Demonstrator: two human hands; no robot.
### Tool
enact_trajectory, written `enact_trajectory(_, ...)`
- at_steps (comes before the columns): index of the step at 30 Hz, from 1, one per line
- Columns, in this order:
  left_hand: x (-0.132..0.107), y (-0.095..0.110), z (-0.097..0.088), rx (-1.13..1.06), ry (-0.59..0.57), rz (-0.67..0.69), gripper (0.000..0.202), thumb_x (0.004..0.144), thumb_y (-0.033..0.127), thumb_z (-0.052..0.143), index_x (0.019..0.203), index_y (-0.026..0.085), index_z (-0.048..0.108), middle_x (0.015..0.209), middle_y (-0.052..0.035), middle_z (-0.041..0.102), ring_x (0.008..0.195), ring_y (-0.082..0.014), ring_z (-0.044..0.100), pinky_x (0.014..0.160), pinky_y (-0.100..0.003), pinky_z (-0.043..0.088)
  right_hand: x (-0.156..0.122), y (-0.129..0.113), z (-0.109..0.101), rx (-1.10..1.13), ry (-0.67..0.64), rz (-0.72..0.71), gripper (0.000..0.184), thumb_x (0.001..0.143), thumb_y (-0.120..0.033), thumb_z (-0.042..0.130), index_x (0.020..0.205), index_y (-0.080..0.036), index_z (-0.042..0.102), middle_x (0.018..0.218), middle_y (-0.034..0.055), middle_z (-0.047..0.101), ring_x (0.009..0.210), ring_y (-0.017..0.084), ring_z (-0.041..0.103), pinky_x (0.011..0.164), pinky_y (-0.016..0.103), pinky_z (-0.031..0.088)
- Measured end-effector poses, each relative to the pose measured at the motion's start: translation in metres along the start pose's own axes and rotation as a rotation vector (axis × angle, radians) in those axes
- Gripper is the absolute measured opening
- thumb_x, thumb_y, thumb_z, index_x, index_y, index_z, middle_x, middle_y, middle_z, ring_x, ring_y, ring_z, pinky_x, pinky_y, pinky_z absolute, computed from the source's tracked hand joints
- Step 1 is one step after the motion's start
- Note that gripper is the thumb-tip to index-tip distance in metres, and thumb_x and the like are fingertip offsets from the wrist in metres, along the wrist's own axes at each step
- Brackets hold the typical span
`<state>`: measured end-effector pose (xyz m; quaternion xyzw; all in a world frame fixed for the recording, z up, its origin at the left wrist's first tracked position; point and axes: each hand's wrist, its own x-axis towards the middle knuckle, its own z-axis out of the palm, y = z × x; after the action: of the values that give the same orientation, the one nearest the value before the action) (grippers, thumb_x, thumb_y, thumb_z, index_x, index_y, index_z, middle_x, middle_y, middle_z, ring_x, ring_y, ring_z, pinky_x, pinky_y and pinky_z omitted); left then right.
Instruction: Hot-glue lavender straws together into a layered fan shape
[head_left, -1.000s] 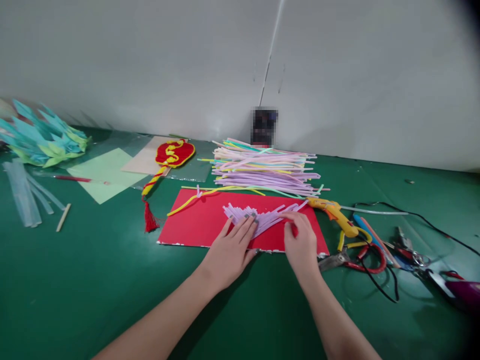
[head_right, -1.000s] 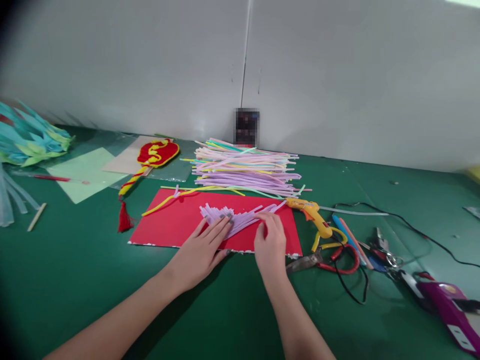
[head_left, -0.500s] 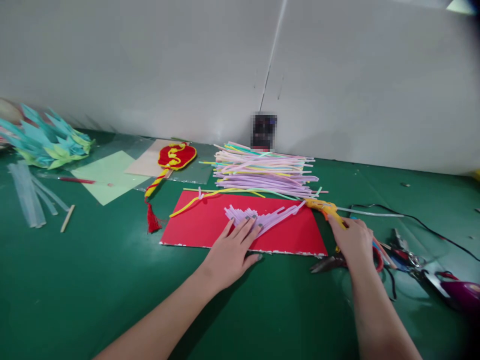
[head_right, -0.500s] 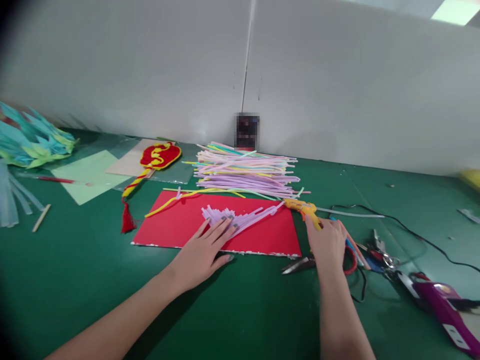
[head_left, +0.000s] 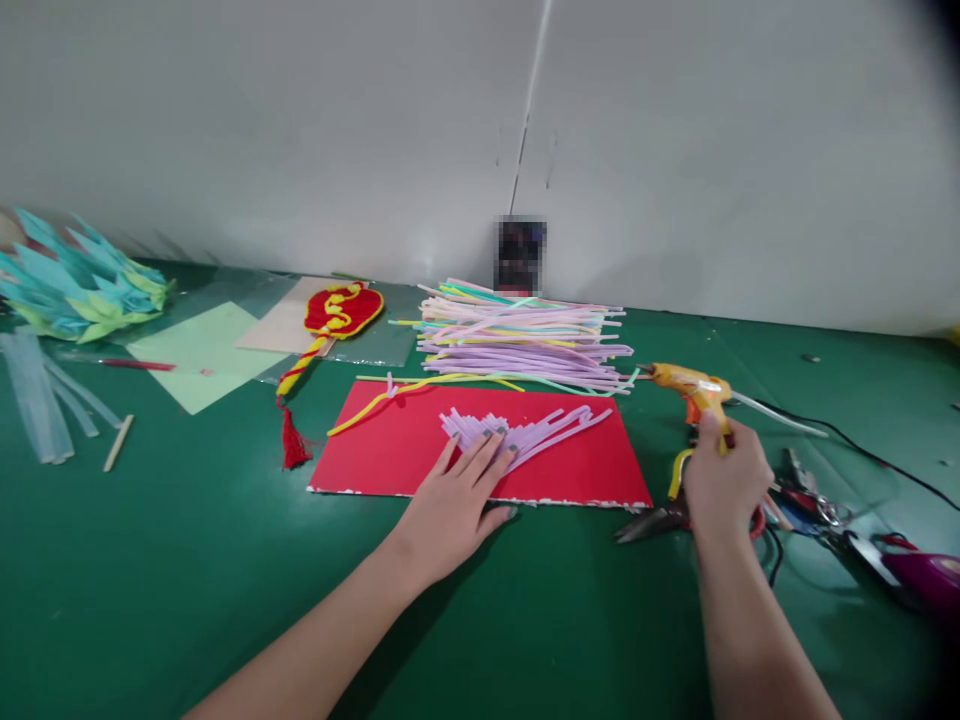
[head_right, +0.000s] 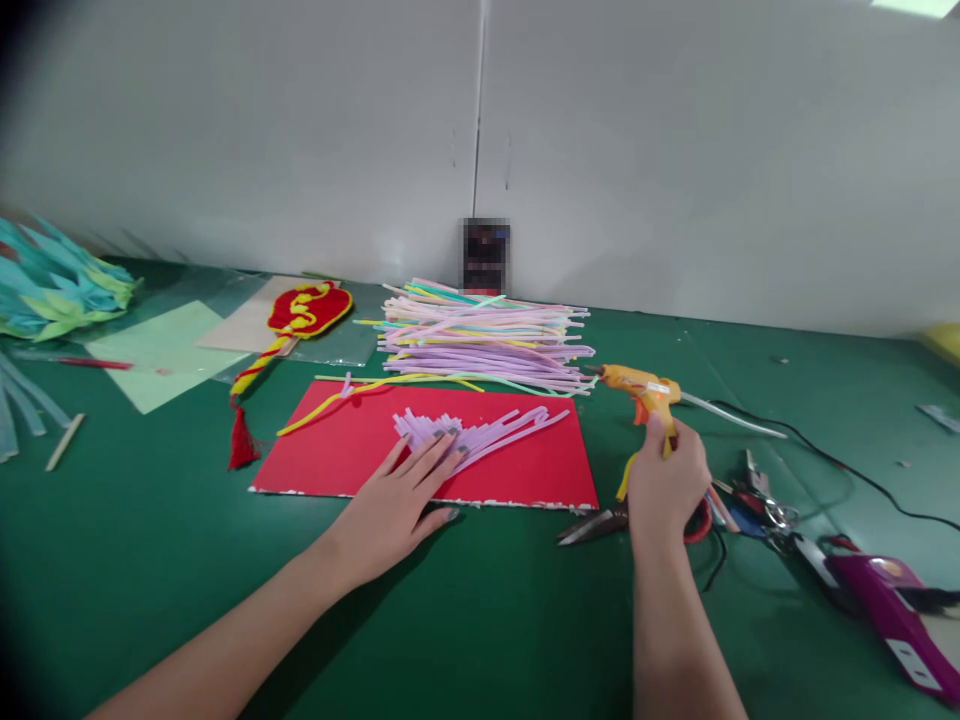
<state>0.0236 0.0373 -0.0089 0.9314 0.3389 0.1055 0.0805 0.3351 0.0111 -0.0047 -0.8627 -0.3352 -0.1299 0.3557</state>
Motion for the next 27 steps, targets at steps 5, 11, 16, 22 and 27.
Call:
enact_trajectory(5, 0.000, 0.000, -0.002, -0.031, -0.006, -0.004, 0.058, 0.093, 0.048, 0.035, 0.144, 0.022, 0.026, 0.150, -0.0085, 0.027, 0.139, -0.0236, 0.022, 0.111, -0.047, 0.023, -0.007, -0.016, -0.018, 0.136, -0.100, -0.035, 0.046, 0.088, -0.051, 0.035, 0.103, -0.014, 0.059, 0.073, 0.0077, 0.067, 0.067, 0.023, 0.062, 0.069, 0.035, 0.043)
enact_trajectory(11, 0.003, -0.003, -0.006, -0.222, 0.128, -0.135, 0.048, 0.092, 0.038, 0.042, 0.137, 0.023, 0.033, 0.147, -0.0074, 0.035, 0.138, -0.0198, 0.025, 0.112, -0.045, 0.024, -0.024, -0.022, -0.027, 0.135, -0.391, -0.098, 0.055, 0.085, -0.059, 0.033, 0.112, -0.016, 0.056, 0.076, 0.0092, 0.066, 0.066, 0.024, 0.060, 0.060, 0.032, 0.042)
enact_trajectory(16, 0.004, -0.008, -0.004, -0.337, 0.242, -0.194, 0.016, 0.089, 0.023, 0.049, 0.104, 0.023, 0.052, 0.135, -0.0056, 0.051, 0.130, -0.0196, 0.041, 0.108, -0.048, 0.031, -0.044, -0.034, -0.025, 0.063, -0.477, -0.156, 0.061, 0.079, -0.066, 0.036, 0.112, -0.019, 0.056, 0.100, 0.0128, 0.065, 0.088, 0.028, 0.061, 0.069, 0.035, 0.045)
enact_trajectory(22, 0.004, -0.008, -0.002, -0.307, 0.245, -0.117, 0.014, 0.089, 0.016, 0.048, 0.099, 0.023, 0.054, 0.136, -0.0039, 0.050, 0.127, -0.0172, 0.043, 0.108, -0.044, 0.034, -0.048, -0.034, -0.019, 0.008, -0.515, -0.195, 0.067, 0.068, -0.071, 0.051, 0.111, -0.020, 0.056, 0.095, 0.0097, 0.066, 0.080, 0.026, 0.061, 0.065, 0.035, 0.045)
enact_trajectory(27, 0.004, -0.007, -0.004, -0.271, 0.222, -0.085, 0.015, 0.088, 0.015, 0.050, 0.099, 0.023, 0.056, 0.137, -0.0045, 0.048, 0.127, -0.0188, 0.044, 0.109, -0.046, 0.033, -0.047, -0.030, -0.019, 0.014, -0.543, -0.187, 0.068, 0.064, -0.070, 0.055, 0.110, -0.020, 0.057, 0.098, 0.0094, 0.065, 0.080, 0.025, 0.060, 0.068, 0.035, 0.045)
